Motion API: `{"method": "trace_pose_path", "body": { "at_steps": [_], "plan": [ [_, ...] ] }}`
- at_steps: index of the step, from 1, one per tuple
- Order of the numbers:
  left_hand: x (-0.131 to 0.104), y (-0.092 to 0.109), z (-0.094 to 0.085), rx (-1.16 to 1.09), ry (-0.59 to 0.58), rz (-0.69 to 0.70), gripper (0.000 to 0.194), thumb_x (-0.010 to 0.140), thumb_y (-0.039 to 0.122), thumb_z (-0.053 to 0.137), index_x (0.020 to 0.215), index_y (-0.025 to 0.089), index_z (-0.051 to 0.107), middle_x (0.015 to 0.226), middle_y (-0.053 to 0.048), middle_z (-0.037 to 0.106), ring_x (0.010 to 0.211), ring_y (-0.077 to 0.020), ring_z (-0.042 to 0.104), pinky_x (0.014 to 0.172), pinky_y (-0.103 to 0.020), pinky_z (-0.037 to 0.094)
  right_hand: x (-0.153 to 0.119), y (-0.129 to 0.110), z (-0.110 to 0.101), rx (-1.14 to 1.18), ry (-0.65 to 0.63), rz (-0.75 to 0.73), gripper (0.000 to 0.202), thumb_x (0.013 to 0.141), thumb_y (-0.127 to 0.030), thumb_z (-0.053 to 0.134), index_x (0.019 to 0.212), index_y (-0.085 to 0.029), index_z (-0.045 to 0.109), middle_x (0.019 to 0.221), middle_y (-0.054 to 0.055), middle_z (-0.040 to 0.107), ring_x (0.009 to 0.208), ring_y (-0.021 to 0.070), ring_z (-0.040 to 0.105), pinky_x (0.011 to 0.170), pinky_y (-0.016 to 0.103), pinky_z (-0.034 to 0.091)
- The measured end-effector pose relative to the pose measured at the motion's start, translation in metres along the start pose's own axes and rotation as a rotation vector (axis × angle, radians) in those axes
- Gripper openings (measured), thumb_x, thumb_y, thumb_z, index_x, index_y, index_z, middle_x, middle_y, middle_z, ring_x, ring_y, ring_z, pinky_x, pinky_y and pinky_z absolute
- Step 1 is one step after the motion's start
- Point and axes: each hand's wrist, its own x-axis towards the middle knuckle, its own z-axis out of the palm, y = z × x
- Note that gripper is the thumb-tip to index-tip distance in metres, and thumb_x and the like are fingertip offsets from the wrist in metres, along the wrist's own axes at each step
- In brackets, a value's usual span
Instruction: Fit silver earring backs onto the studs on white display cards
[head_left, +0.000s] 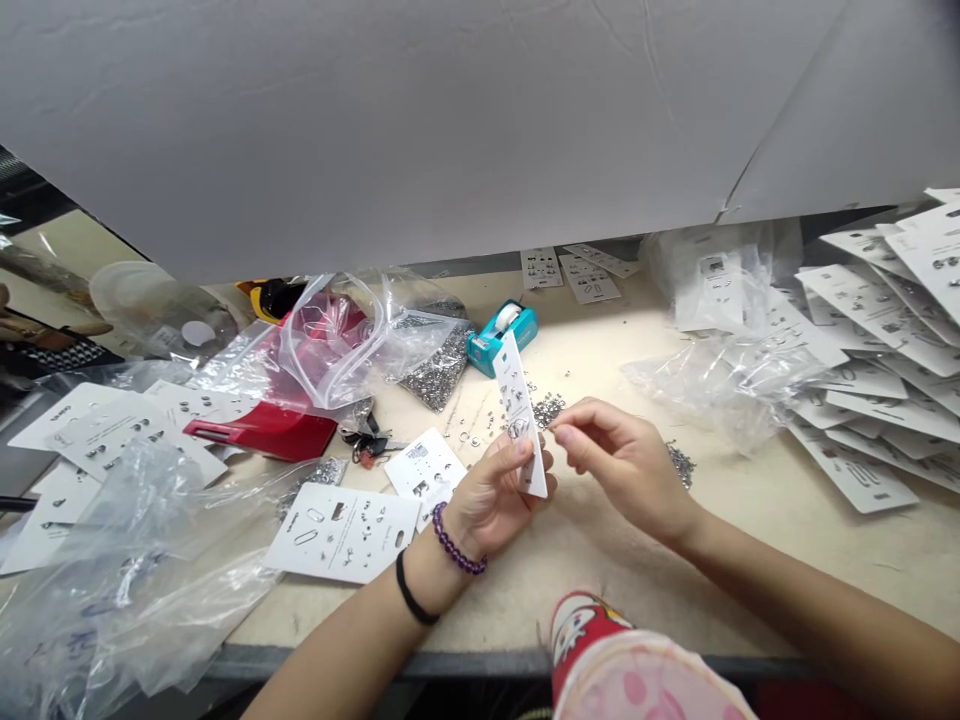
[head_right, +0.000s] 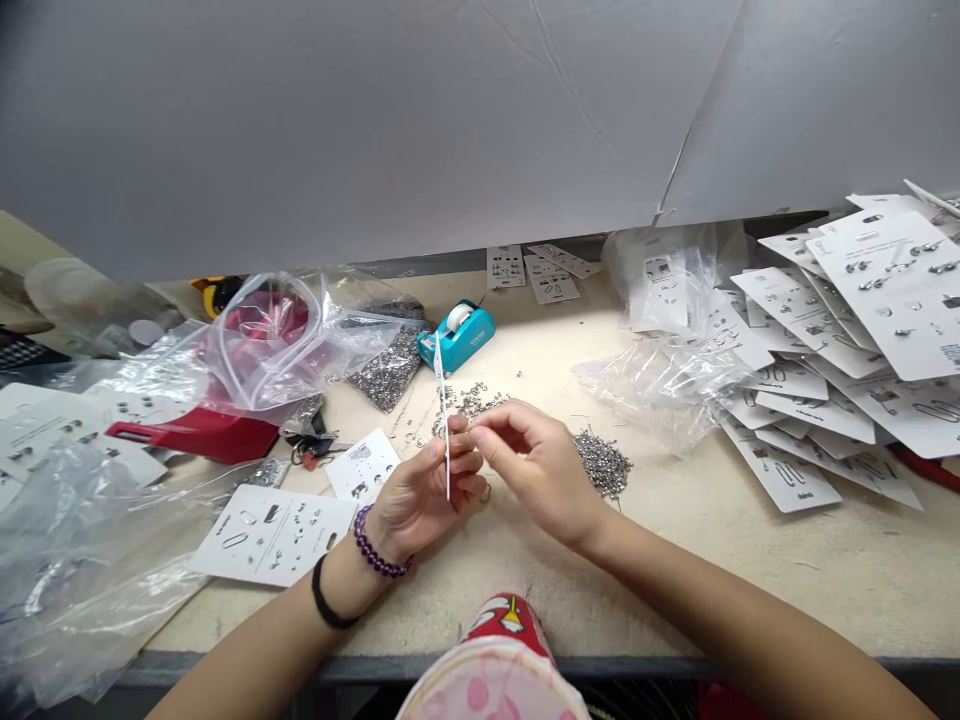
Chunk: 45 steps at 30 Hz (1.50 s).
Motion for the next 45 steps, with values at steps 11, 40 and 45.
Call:
{"method": "trace_pose_path", "body": {
  "at_steps": [11,40,45],
  "plan": [
    [-0.001,-0.003,0.002,0.077,-0.012,0.076,0.029,0.053,0.021,0.079,0.077,0.016,0.063,0.065,0.003,0.063,0.059,-0.0064,0.056,0.057,-0.015,0.043,-0.011,0.001,0.013,0.334,0.009,0.053,0.008,0.081,-0.025,0.056,0.081,-0.018,0.06,0.076,0.0,0.062,0.065,0.0089,0.059,0.06,0.022,0.051],
    [-0.001,-0.008,0.003,0.111,0.041,0.1,0.031,0.053,0.023,0.079,0.077,0.014,0.062,0.066,0.002,0.061,0.059,-0.007,0.054,0.055,-0.017,0.042,-0.01,0.006,0.011,0.146,0.011,-0.063,0.013,0.084,-0.028,0.051,0.079,-0.018,0.058,0.069,0.0,0.059,0.059,0.0093,0.056,0.054,0.022,0.049],
    [0.0,-0.011,0.004,0.121,-0.001,0.139,0.031,0.053,0.022,0.079,0.078,0.015,0.062,0.064,0.003,0.06,0.055,-0.0065,0.052,0.053,-0.018,0.041,-0.01,0.007,0.011,0.087,0.049,-0.097,0.01,0.082,-0.024,0.053,0.079,-0.018,0.059,0.075,0.001,0.061,0.066,0.0101,0.058,0.058,0.022,0.049]
  ]
}}
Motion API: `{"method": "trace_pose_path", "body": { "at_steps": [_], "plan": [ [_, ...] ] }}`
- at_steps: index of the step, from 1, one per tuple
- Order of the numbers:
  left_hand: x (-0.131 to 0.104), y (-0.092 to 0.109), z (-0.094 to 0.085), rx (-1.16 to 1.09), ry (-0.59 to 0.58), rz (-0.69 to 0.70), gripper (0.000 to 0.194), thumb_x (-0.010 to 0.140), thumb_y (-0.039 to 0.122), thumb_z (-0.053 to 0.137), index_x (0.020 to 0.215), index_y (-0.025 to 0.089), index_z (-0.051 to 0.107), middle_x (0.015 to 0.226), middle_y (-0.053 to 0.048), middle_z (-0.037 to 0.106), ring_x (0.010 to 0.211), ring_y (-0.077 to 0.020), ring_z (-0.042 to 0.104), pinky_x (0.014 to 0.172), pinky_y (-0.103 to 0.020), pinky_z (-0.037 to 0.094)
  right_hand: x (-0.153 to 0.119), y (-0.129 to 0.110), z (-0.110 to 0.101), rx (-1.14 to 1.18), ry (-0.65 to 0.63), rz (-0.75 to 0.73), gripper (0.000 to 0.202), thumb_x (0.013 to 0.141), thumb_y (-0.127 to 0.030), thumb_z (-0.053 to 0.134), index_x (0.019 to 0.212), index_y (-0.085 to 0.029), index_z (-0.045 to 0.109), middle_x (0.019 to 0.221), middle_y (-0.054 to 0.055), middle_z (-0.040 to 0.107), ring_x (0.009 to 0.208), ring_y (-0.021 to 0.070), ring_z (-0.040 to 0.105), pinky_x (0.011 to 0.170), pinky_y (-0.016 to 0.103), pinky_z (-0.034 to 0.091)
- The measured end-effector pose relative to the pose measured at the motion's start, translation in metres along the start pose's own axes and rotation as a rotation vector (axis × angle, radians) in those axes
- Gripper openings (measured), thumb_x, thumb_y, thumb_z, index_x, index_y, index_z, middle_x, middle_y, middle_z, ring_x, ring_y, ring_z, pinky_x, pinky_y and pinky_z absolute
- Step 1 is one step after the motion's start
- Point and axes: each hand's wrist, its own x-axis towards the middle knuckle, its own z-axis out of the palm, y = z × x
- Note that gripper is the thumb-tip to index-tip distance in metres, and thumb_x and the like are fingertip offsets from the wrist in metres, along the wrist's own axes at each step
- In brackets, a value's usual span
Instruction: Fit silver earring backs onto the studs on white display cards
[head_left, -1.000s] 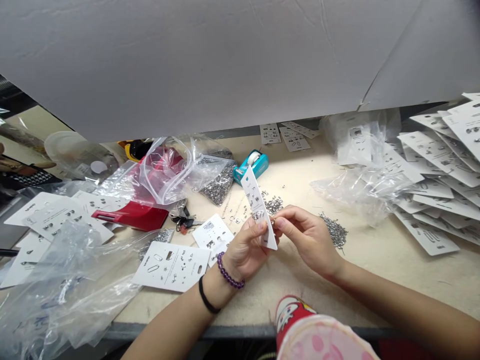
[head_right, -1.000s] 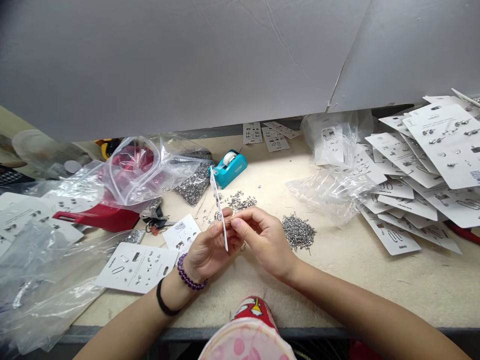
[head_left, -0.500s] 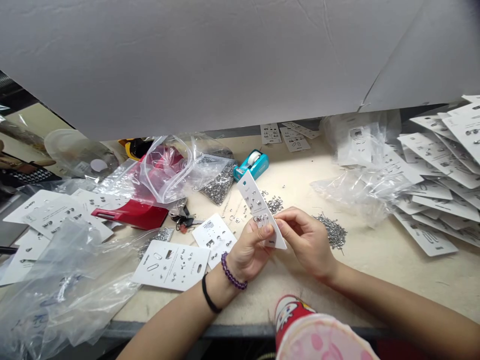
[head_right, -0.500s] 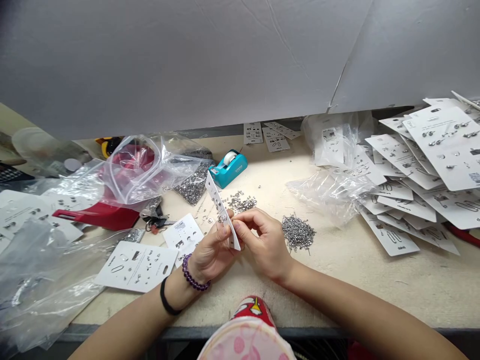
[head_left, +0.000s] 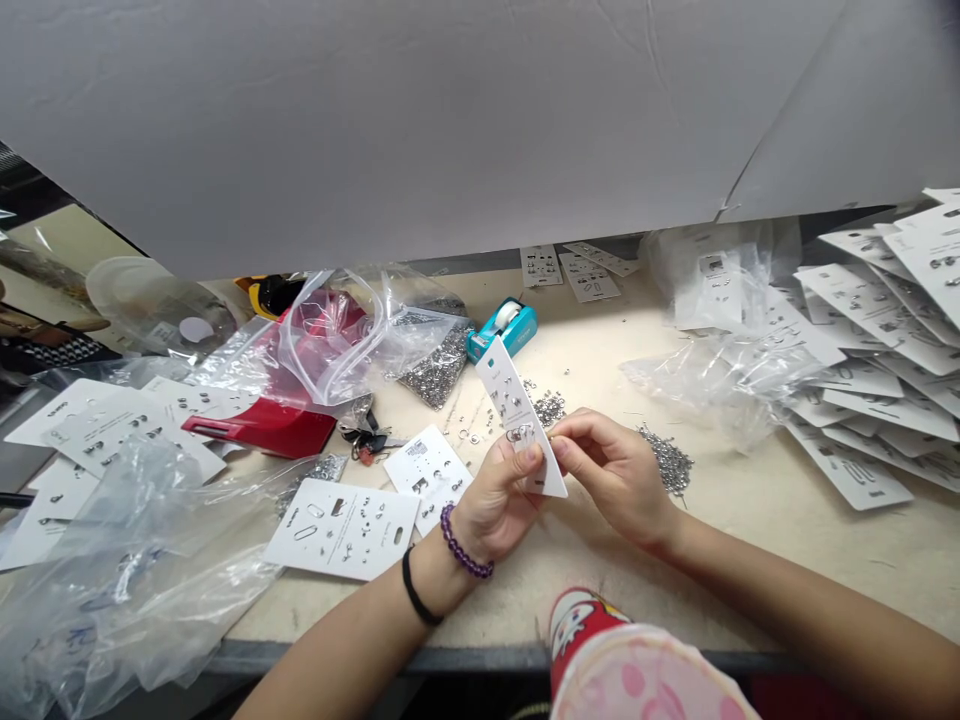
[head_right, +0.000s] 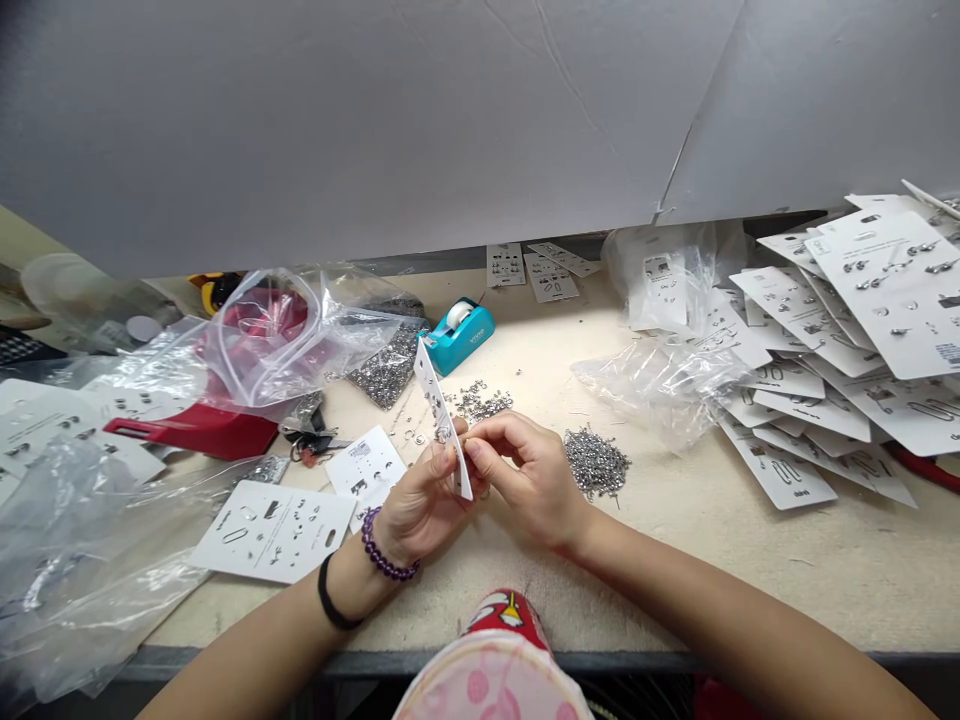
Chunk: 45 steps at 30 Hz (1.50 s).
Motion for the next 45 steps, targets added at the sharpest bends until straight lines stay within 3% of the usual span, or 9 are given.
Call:
{"method": "trace_pose_path", "body": {
  "at_steps": [8,13,17,30,34,38,42,45],
  "plan": [
    [0.001,-0.003,0.0,-0.026,0.017,-0.04,0.031,0.053,0.021,0.079,0.077,0.013,0.06,0.063,0.002,0.059,0.055,-0.006,0.052,0.052,-0.016,0.042,0.001,0.002,-0.002,-0.095,-0.004,-0.093,0.008,0.08,-0.021,0.054,0.082,-0.018,0.062,0.079,0.002,0.063,0.072,0.0113,0.059,0.063,0.024,0.049],
    [0.001,0.0,-0.003,-0.052,0.065,-0.077,0.031,0.054,0.019,0.078,0.079,0.013,0.061,0.066,0.002,0.06,0.058,-0.006,0.054,0.054,-0.015,0.044,0.003,0.001,-0.003,-0.03,-0.033,0.017,0.009,0.079,-0.023,0.056,0.083,-0.018,0.061,0.079,0.003,0.063,0.071,0.0117,0.06,0.063,0.025,0.05],
    [0.001,0.002,-0.005,-0.075,0.007,-0.097,0.03,0.053,0.018,0.078,0.078,0.014,0.062,0.065,0.002,0.061,0.057,-0.0053,0.055,0.052,-0.013,0.042,0.004,-0.001,-0.004,0.1,-0.084,0.041,0.005,0.079,-0.02,0.056,0.08,-0.017,0.059,0.076,0.001,0.061,0.067,0.0095,0.059,0.06,0.022,0.05],
    [0.0,0.0,-0.002,0.079,-0.038,-0.101,0.031,0.059,0.026,0.075,0.083,0.016,0.058,0.068,0.002,0.054,0.055,-0.0057,0.05,0.047,-0.014,0.041,0.0,-0.002,-0.004,0.05,-0.124,0.098,0.01,0.081,-0.024,0.053,0.076,-0.016,0.056,0.069,0.0,0.058,0.059,0.0088,0.055,0.054,0.021,0.046],
    [0.002,0.005,-0.001,0.204,-0.03,-0.058,0.037,0.062,0.029,0.074,0.091,0.016,0.056,0.069,0.003,0.051,0.05,-0.0036,0.045,0.034,-0.01,0.031,0.014,-0.012,-0.027,-0.176,-0.223,0.051,0.011,0.081,-0.025,0.053,0.081,-0.016,0.06,0.078,0.002,0.062,0.069,0.0107,0.057,0.061,0.023,0.046],
    [0.005,0.015,-0.001,0.369,0.033,0.069,0.039,0.066,0.028,0.07,0.098,0.019,0.051,0.07,0.005,0.051,0.046,-0.0009,0.04,0.032,-0.008,0.028,0.029,-0.012,-0.067,-0.641,-0.269,0.018,0.019,0.086,-0.025,0.045,0.087,-0.016,0.062,0.085,0.004,0.063,0.075,0.0138,0.057,0.063,0.025,0.044],
    [0.006,0.022,-0.001,0.382,0.145,0.179,0.034,0.075,0.039,0.06,0.102,0.022,0.049,0.075,0.004,0.053,0.051,-0.0037,0.047,0.032,-0.009,0.031,0.032,-0.004,-0.099,-1.086,-0.499,0.059,0.022,0.085,-0.018,0.042,0.078,-0.016,0.063,0.079,0.005,0.061,0.072,0.0166,0.056,0.063,0.028,0.041],
    [0.006,0.024,0.0,0.34,0.171,0.177,0.035,0.077,0.044,0.054,0.102,0.021,0.05,0.078,0.001,0.057,0.054,-0.0062,0.051,0.032,-0.011,0.031,0.03,-0.001,-0.109,-1.176,-0.538,0.103,0.021,0.082,-0.016,0.043,0.073,-0.017,0.062,0.074,0.005,0.06,0.066,0.0158,0.055,0.059,0.026,0.039]
  ]
}}
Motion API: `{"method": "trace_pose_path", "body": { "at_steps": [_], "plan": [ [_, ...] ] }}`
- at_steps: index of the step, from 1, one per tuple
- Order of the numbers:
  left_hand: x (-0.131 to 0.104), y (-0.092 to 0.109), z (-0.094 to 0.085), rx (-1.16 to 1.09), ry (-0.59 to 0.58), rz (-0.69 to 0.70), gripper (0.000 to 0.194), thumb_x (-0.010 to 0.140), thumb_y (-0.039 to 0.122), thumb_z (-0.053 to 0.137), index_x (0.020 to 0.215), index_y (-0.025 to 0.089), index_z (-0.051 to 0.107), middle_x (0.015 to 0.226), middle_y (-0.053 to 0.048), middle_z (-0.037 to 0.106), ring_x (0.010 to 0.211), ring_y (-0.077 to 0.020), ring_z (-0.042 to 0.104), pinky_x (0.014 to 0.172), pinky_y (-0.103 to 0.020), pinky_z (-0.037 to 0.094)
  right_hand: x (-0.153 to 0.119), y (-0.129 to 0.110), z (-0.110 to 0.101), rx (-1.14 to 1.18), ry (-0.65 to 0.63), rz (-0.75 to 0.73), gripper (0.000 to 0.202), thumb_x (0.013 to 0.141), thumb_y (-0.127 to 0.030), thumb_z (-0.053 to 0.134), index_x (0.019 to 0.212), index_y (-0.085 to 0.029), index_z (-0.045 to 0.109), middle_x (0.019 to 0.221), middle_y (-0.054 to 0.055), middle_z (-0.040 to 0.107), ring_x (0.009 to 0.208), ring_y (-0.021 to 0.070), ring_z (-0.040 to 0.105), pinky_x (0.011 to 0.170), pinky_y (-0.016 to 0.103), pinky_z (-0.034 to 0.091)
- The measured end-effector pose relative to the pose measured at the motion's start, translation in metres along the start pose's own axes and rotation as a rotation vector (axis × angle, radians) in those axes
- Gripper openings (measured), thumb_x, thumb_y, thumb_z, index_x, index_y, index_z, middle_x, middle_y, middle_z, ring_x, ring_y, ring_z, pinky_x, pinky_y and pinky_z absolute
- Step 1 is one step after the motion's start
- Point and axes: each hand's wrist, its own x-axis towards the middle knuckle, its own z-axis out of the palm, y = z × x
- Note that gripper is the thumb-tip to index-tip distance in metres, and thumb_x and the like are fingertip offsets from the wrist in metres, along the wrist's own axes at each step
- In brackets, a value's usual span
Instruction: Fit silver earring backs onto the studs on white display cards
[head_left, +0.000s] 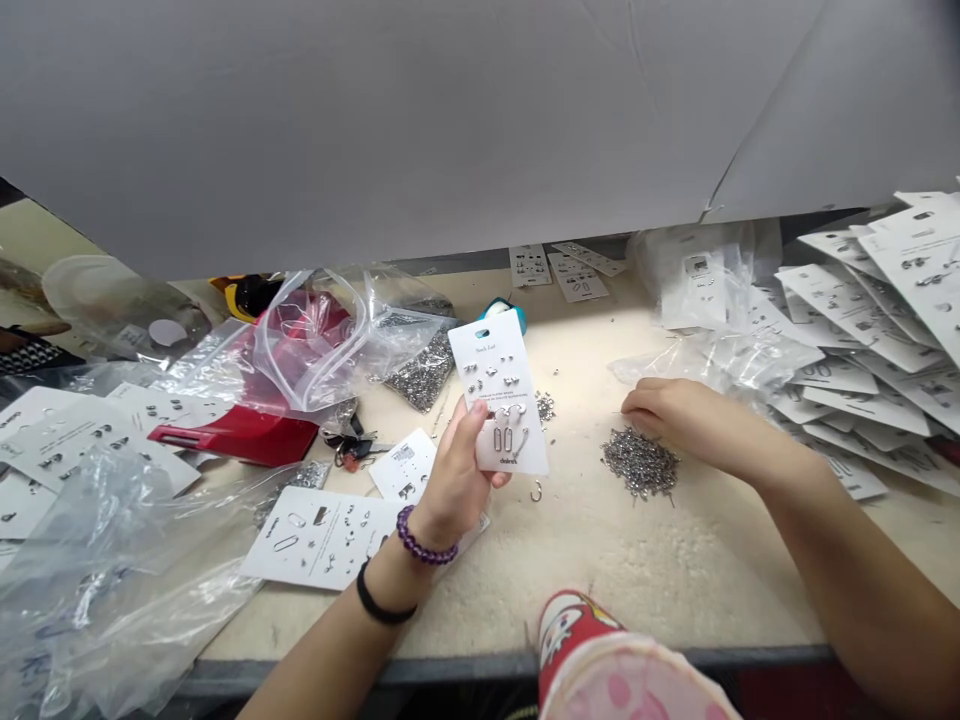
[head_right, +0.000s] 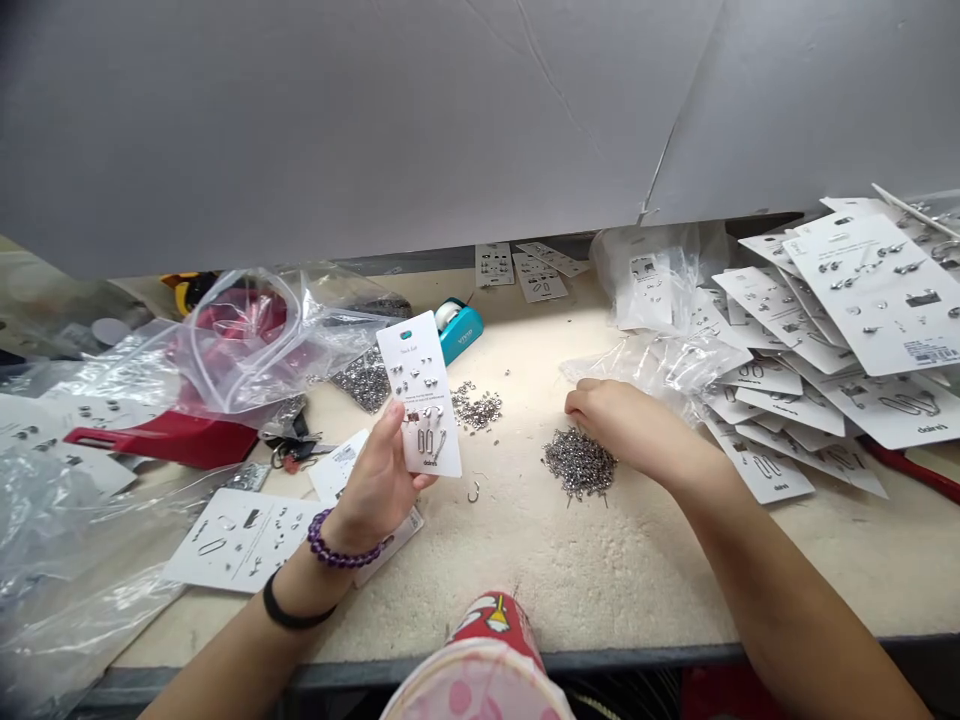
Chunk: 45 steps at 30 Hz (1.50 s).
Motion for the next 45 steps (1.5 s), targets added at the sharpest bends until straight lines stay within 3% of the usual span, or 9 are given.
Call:
{"method": "trace_pose_path", "body": {
  "at_steps": [11,19,25,31,35,42,45],
  "plan": [
    [0.002,0.002,0.002,-0.098,-0.021,-0.129,0.034,0.08,0.039,0.044,0.102,0.016,0.056,0.082,-0.005,0.064,0.056,-0.0099,0.057,0.029,-0.012,0.03,0.0,-0.004,-0.002,-0.004,-0.05,0.087,0.02,0.081,-0.016,0.041,0.066,-0.017,0.055,0.07,0.004,0.058,0.061,0.0148,0.051,0.054,0.025,0.036],
    [0.002,0.004,0.004,-0.098,0.019,-0.124,0.032,0.083,0.035,0.04,0.103,0.016,0.056,0.08,-0.004,0.064,0.054,-0.0096,0.057,0.027,-0.012,0.03,0.008,-0.018,-0.002,0.195,0.201,0.12,0.016,0.085,-0.022,0.039,0.082,-0.017,0.054,0.085,0.004,0.06,0.076,0.0146,0.055,0.065,0.025,0.041],
    [0.004,0.005,0.003,-0.115,0.033,-0.159,0.031,0.083,0.032,0.039,0.103,0.015,0.054,0.079,-0.004,0.063,0.054,-0.0097,0.057,0.028,-0.012,0.031,0.01,-0.019,0.005,-0.001,-0.036,0.156,0.018,0.083,-0.017,0.039,0.074,-0.016,0.055,0.081,0.006,0.06,0.07,0.0156,0.055,0.061,0.026,0.04],
    [0.003,0.004,0.003,-0.113,0.035,-0.184,0.03,0.081,0.032,0.043,0.102,0.014,0.054,0.079,-0.004,0.062,0.054,-0.0093,0.056,0.028,-0.013,0.03,0.008,-0.017,0.008,-0.052,0.01,0.227,0.02,0.084,-0.019,0.037,0.079,-0.015,0.056,0.083,0.006,0.061,0.07,0.0162,0.057,0.059,0.026,0.04],
    [0.003,0.004,0.003,-0.105,0.034,-0.196,0.03,0.08,0.032,0.044,0.101,0.014,0.054,0.078,-0.004,0.062,0.054,-0.0095,0.055,0.028,-0.013,0.029,0.008,-0.018,0.011,-0.04,0.065,0.177,0.024,0.086,-0.022,0.038,0.092,-0.017,0.061,0.088,0.007,0.061,0.073,0.0168,0.058,0.06,0.026,0.04],
    [0.002,0.001,0.002,-0.063,0.021,-0.167,0.032,0.077,0.036,0.048,0.1,0.015,0.055,0.081,-0.005,0.061,0.057,-0.0098,0.055,0.029,-0.013,0.029,0.011,-0.02,0.009,-0.042,0.016,0.149,0.021,0.084,-0.019,0.042,0.078,-0.017,0.061,0.083,0.006,0.06,0.071,0.0167,0.057,0.056,0.025,0.038],
    [0.0,-0.001,0.001,-0.002,0.019,-0.12,0.029,0.073,0.027,0.048,0.1,0.017,0.053,0.085,-0.004,0.061,0.058,-0.0095,0.053,0.031,-0.013,0.03,0.011,-0.023,0.007,-0.025,0.021,0.187,0.02,0.084,-0.021,0.041,0.078,-0.017,0.059,0.085,0.005,0.061,0.071,0.0172,0.057,0.054,0.025,0.037]
  ]
}}
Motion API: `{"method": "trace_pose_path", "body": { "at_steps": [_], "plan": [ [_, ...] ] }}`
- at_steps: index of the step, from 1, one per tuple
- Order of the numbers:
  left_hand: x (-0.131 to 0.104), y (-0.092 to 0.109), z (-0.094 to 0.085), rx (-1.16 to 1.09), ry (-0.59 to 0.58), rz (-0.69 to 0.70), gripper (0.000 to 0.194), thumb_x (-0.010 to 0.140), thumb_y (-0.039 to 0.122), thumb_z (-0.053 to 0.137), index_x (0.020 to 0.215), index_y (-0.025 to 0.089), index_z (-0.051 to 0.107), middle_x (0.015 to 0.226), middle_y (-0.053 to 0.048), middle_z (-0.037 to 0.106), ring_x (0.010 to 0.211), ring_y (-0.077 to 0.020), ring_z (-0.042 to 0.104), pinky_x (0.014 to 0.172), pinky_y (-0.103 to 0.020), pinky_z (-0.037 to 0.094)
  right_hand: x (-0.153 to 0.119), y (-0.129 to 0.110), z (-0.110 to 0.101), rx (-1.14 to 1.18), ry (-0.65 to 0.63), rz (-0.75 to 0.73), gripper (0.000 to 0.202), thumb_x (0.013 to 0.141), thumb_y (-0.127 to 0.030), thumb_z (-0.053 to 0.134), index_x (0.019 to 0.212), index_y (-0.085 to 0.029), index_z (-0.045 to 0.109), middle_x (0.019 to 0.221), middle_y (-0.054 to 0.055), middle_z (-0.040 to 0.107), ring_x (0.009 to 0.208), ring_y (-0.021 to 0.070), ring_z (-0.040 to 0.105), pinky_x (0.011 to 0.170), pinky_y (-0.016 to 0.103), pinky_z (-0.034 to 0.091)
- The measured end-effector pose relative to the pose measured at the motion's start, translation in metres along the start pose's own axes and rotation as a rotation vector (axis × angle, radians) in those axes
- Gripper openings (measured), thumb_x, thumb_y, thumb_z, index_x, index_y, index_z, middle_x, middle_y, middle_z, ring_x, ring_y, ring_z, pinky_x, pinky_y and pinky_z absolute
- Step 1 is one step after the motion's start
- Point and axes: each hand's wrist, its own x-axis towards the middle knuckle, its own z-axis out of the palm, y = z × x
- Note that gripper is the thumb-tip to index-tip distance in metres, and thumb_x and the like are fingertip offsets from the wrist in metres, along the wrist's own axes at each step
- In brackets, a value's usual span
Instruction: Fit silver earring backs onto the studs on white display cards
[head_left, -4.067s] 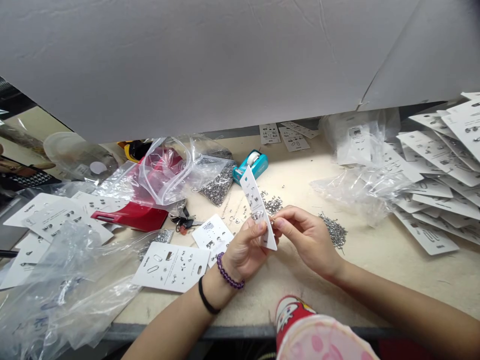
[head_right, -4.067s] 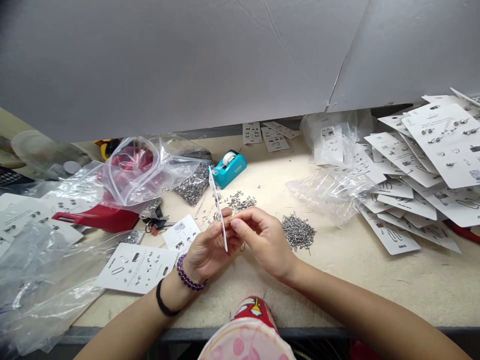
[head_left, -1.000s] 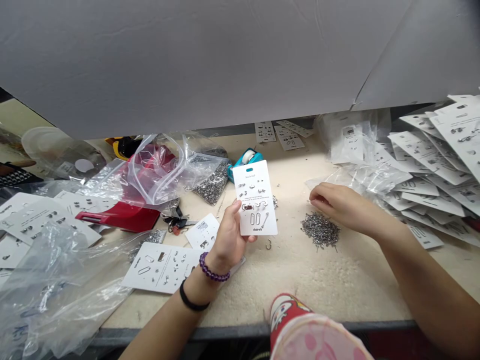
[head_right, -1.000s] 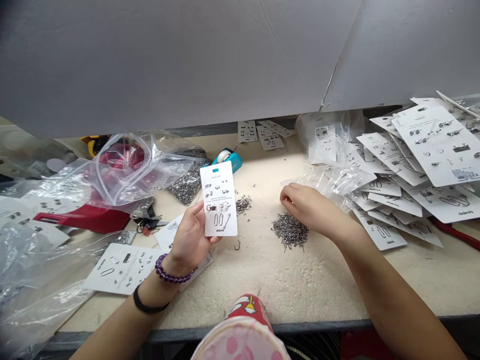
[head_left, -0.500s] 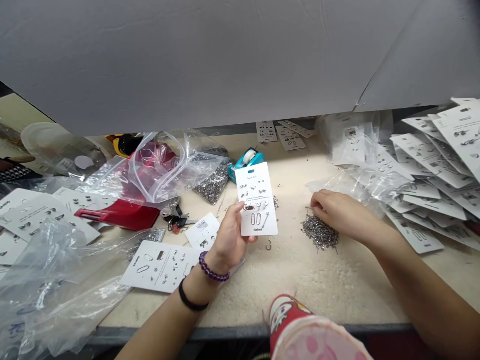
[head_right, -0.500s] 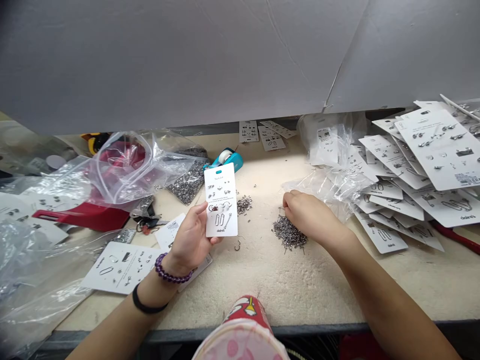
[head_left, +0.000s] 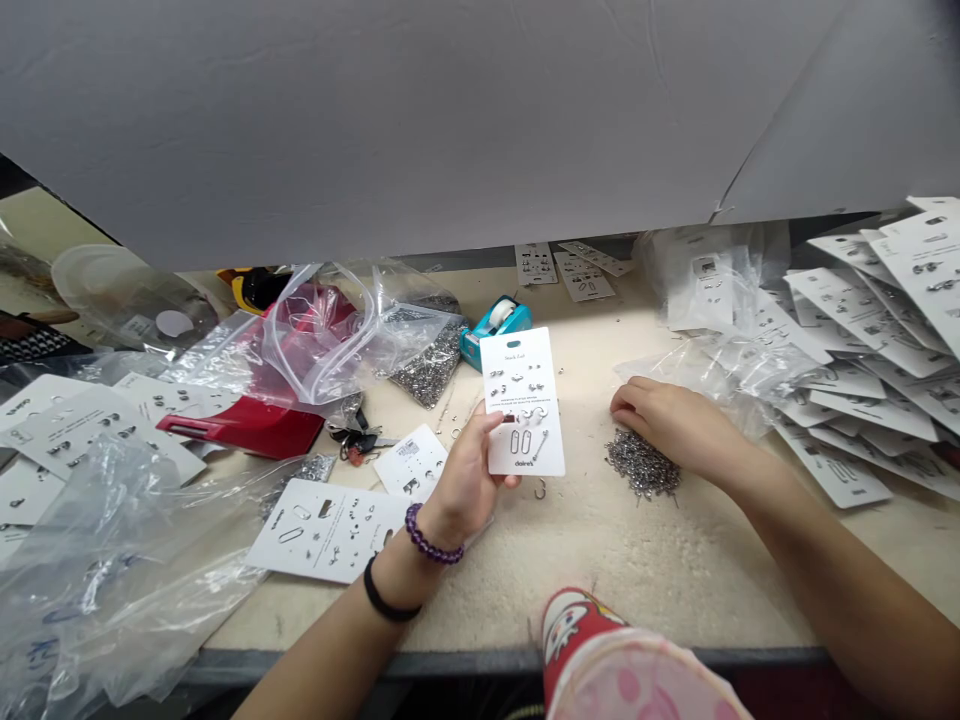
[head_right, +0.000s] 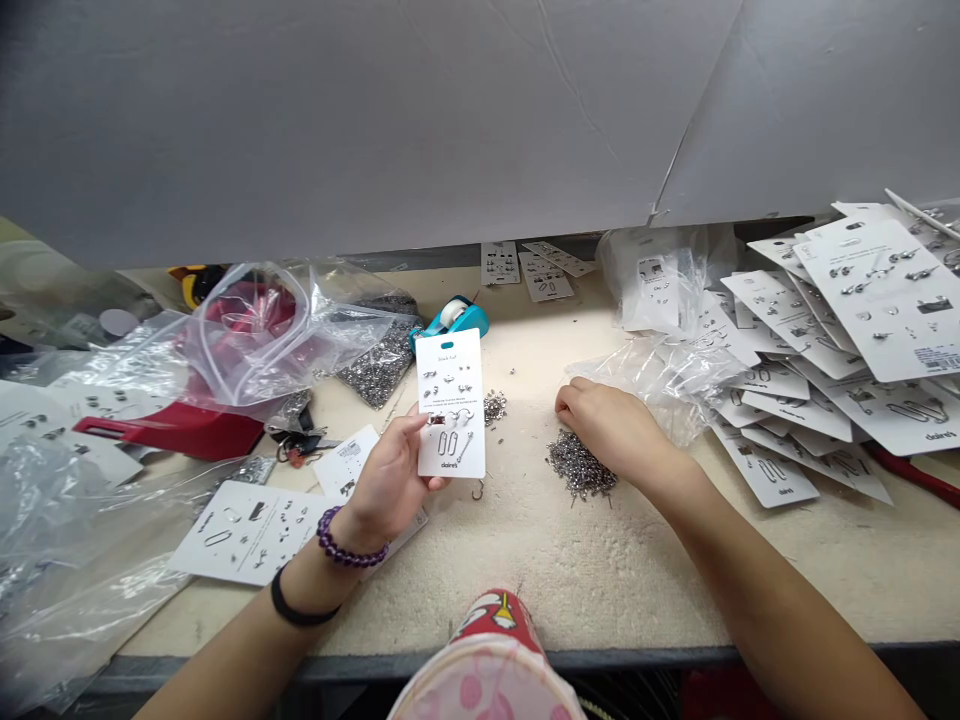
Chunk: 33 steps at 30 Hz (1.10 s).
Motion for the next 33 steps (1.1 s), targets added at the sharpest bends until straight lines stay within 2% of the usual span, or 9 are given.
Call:
{"method": "trace_pose_path", "body": {
  "at_steps": [4,7,10,15,21,25,30,33],
  "plan": [
    [-0.002,-0.004,-0.002,0.155,-0.051,0.074,0.044,0.06,0.008,0.044,0.102,0.017,0.051,0.09,-0.004,0.061,0.059,-0.0092,0.05,0.035,-0.014,0.034,-0.004,-0.005,-0.003,0.259,0.079,-0.078,0.019,0.086,-0.027,0.04,0.083,-0.018,0.056,0.087,0.004,0.061,0.075,0.0155,0.056,0.06,0.025,0.04],
    [-0.003,-0.005,0.0,0.236,-0.044,0.077,0.05,0.057,0.007,0.043,0.105,0.017,0.05,0.087,-0.004,0.061,0.056,-0.0093,0.047,0.037,-0.016,0.035,-0.006,-0.009,-0.003,0.535,0.102,-0.163,0.018,0.085,-0.03,0.043,0.082,-0.018,0.056,0.081,0.002,0.061,0.07,0.0125,0.055,0.06,0.023,0.042],
    [-0.003,-0.004,0.002,0.276,-0.014,0.066,0.05,0.058,0.008,0.044,0.106,0.017,0.048,0.088,-0.004,0.061,0.058,-0.0101,0.047,0.038,-0.016,0.037,-0.006,-0.011,-0.002,0.655,0.098,-0.177,0.014,0.083,-0.028,0.047,0.079,-0.018,0.057,0.074,0.001,0.06,0.065,0.0112,0.053,0.058,0.023,0.042],
    [-0.004,0.001,0.0,0.241,0.032,0.144,0.055,0.058,0.008,0.044,0.112,0.02,0.046,0.101,-0.005,0.059,0.067,-0.0121,0.051,0.039,-0.016,0.037,-0.003,-0.011,0.004,0.597,0.161,-0.182,0.014,0.083,-0.025,0.047,0.083,-0.017,0.058,0.081,0.004,0.061,0.07,0.0129,0.055,0.062,0.025,0.044],
    [-0.001,0.001,-0.005,0.181,0.11,0.225,0.054,0.059,0.007,0.046,0.112,0.021,0.046,0.107,-0.004,0.058,0.068,-0.0114,0.051,0.041,-0.015,0.039,-0.003,-0.014,0.009,0.422,0.054,-0.35,0.017,0.085,-0.02,0.043,0.086,-0.019,0.06,0.087,0.004,0.061,0.079,0.0139,0.056,0.07,0.026,0.043],
    [0.0,0.0,-0.005,0.156,0.128,0.224,0.053,0.058,0.008,0.047,0.109,0.022,0.048,0.106,-0.003,0.059,0.068,-0.0113,0.051,0.04,-0.015,0.039,-0.002,-0.012,0.012,0.349,0.103,-0.298,0.018,0.085,-0.024,0.044,0.087,-0.019,0.062,0.087,0.005,0.061,0.079,0.0149,0.057,0.068,0.026,0.043],
    [-0.001,0.002,-0.002,0.156,0.171,0.19,0.051,0.057,0.007,0.046,0.106,0.021,0.048,0.104,-0.002,0.059,0.071,-0.0121,0.051,0.04,-0.015,0.039,-0.004,-0.017,0.015,0.176,0.001,-0.29,0.016,0.082,-0.029,0.05,0.085,-0.021,0.064,0.087,0.003,0.059,0.078,0.015,0.056,0.062,0.024,0.04],
    [-0.001,0.002,-0.002,0.161,0.171,0.19,0.05,0.058,0.007,0.046,0.106,0.02,0.048,0.107,-0.003,0.058,0.073,-0.013,0.052,0.041,-0.015,0.038,-0.004,-0.021,0.017,0.117,0.0,-0.307,0.016,0.083,-0.026,0.049,0.086,-0.021,0.064,0.087,0.004,0.058,0.078,0.0152,0.056,0.06,0.024,0.04]
  ]
}}
